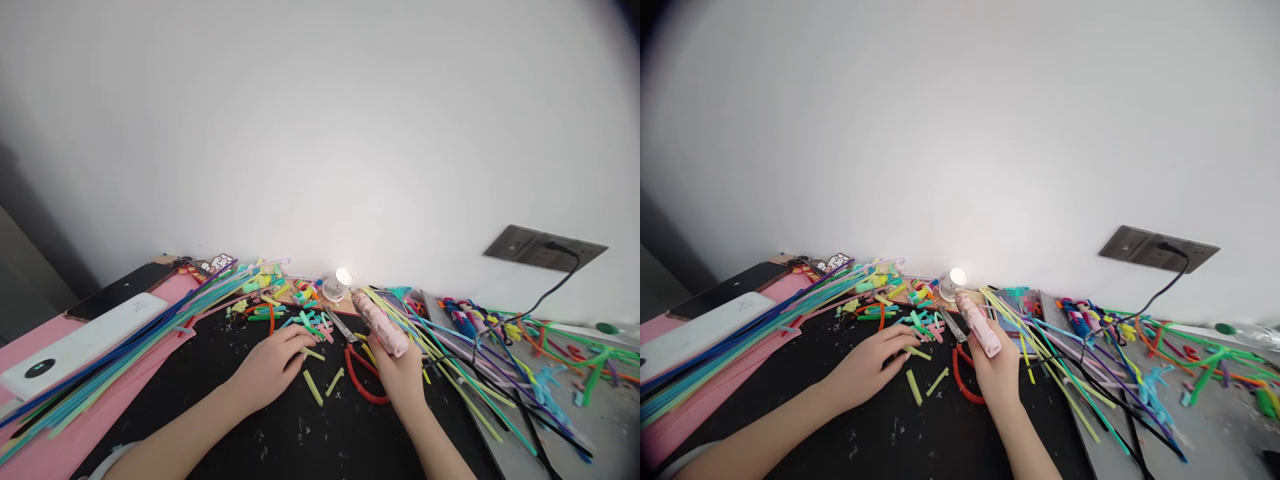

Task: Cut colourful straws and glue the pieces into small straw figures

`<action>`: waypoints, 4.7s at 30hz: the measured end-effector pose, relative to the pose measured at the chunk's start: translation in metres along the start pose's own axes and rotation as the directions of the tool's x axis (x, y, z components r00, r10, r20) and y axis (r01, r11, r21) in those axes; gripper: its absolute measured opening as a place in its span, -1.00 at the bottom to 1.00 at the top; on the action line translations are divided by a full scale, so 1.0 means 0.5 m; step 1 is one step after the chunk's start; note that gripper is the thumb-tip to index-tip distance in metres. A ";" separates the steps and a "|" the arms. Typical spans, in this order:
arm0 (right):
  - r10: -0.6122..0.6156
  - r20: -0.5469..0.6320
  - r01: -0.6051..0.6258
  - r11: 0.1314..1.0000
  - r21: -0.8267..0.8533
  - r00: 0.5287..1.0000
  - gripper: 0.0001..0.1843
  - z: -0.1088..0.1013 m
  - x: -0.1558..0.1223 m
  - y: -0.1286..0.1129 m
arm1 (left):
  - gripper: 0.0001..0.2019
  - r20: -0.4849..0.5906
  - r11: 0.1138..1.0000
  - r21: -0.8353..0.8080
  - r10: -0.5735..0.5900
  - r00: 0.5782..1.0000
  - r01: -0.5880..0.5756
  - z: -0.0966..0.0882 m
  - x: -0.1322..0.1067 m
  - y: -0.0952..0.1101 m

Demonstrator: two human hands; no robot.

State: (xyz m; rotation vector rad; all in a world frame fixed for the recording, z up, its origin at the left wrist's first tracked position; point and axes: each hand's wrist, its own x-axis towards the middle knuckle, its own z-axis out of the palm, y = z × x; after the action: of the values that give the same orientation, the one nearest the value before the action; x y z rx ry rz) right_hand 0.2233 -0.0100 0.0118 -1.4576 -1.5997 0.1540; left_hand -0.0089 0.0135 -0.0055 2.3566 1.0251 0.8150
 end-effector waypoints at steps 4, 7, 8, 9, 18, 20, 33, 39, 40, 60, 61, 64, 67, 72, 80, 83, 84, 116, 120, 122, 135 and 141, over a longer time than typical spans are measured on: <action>0.020 0.017 -0.020 1.000 0.013 1.000 -0.71 0.002 -0.002 0.004 | -0.77 -0.041 0.995 0.057 -0.080 0.996 0.083 0.004 0.003 -0.021; 0.024 0.029 -0.025 1.000 0.006 0.999 -0.75 0.002 -0.001 0.001 | -0.81 -0.002 0.997 0.063 -0.038 0.999 0.038 0.005 0.006 -0.024; 0.024 0.033 -0.025 1.000 0.005 0.999 -0.77 0.002 0.000 -0.001 | -0.81 0.013 0.998 0.063 -0.014 1.000 0.013 0.005 0.007 -0.023; 0.024 0.035 -0.024 1.000 0.005 0.999 -0.80 0.001 0.001 -0.003 | -0.81 0.025 0.998 0.063 0.007 1.000 -0.009 0.006 0.008 -0.021; 0.011 0.073 -0.012 1.000 0.009 0.997 -0.83 0.002 -0.001 -0.001 | -0.78 -0.041 0.999 -0.006 -0.054 0.998 0.053 0.003 0.011 -0.016; 0.012 0.086 -0.014 1.000 0.014 0.996 -0.82 0.003 -0.001 0.000 | -0.77 -0.078 0.996 -0.021 -0.088 0.993 0.087 0.002 0.010 -0.018; 0.035 0.073 -0.038 0.998 0.041 0.997 -0.81 0.001 0.000 -0.004 | -0.82 -0.152 0.886 -0.356 -0.368 0.917 0.297 -0.006 0.010 -0.002; 0.021 0.148 -0.031 0.997 0.068 0.989 -0.84 0.003 -0.005 0.000 | -0.74 -0.047 0.692 -0.612 -0.515 0.856 0.383 0.006 0.013 -0.021; 0.007 0.175 -0.021 0.997 0.078 0.984 -0.85 0.003 -0.005 -0.002 | -0.73 -0.032 0.659 -0.650 -0.521 0.853 0.378 0.009 0.014 -0.024; -0.103 0.417 0.051 0.990 0.132 0.903 -0.89 0.011 -0.008 -0.023 | -0.73 0.009 0.411 -0.836 -0.651 0.759 0.362 0.011 0.013 -0.021; -0.106 0.424 0.054 0.990 0.133 0.899 -0.89 0.011 -0.008 -0.023 | -0.72 0.014 0.400 -0.843 -0.651 0.759 0.359 0.011 0.013 -0.021; -0.105 0.445 0.044 0.988 0.145 0.889 -0.89 0.014 -0.009 -0.023 | -0.68 0.022 0.374 -0.861 -0.650 0.760 0.344 0.010 0.014 -0.019; -0.094 0.455 0.027 0.988 0.152 0.885 -0.90 0.015 -0.012 -0.022 | -0.61 0.038 0.346 -0.878 -0.640 0.768 0.331 0.008 0.014 -0.014; -0.077 0.485 0.007 0.989 0.146 0.871 -0.93 0.016 -0.016 -0.020 | -0.47 0.080 0.314 -0.885 -0.627 0.775 0.345 0.009 0.016 -0.002; -0.079 0.493 0.016 0.991 0.132 0.866 -0.95 0.020 -0.019 -0.018 | -0.48 0.083 0.342 -0.875 -0.593 0.801 0.344 0.009 0.016 -0.001; -0.085 0.487 0.029 0.992 0.121 0.870 -0.93 0.020 -0.018 -0.019 | -0.46 0.077 0.362 -0.863 -0.597 0.799 0.353 0.007 0.015 0.002; -0.082 0.485 0.027 0.992 0.120 0.870 -0.93 0.019 -0.017 -0.019 | -0.46 0.075 0.367 -0.859 -0.598 0.798 0.356 0.007 0.015 0.002; -0.070 0.415 0.037 0.996 0.086 0.907 -0.85 0.021 -0.013 -0.012 | -0.44 0.057 0.392 -0.845 -0.609 0.791 0.363 0.000 0.016 0.009; -0.075 0.398 0.060 0.997 0.050 0.914 -0.82 0.020 -0.012 -0.011 | -0.43 0.057 0.389 -0.846 -0.614 0.788 0.364 -0.002 0.016 0.011; -0.077 0.384 0.070 0.997 0.032 0.920 -0.85 0.020 -0.014 -0.010 | -0.44 0.059 0.388 -0.848 -0.607 0.793 0.360 -0.002 0.016 0.011; -0.067 0.339 0.074 0.997 -0.009 0.938 -0.83 0.020 -0.011 -0.009 | -0.45 0.053 0.399 -0.838 -0.619 0.783 0.372 -0.005 0.017 0.014; -0.035 0.344 0.052 0.998 -0.042 0.938 -0.77 0.017 -0.011 -0.011 | -0.44 0.047 0.405 -0.841 -0.608 0.793 0.360 -0.002 0.014 0.010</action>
State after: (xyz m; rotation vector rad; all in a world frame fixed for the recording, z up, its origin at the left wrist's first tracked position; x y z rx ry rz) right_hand 0.2127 -0.0121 0.0077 -1.4917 -1.9266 0.3618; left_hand -0.0031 0.0160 0.0004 1.0503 1.0386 1.0725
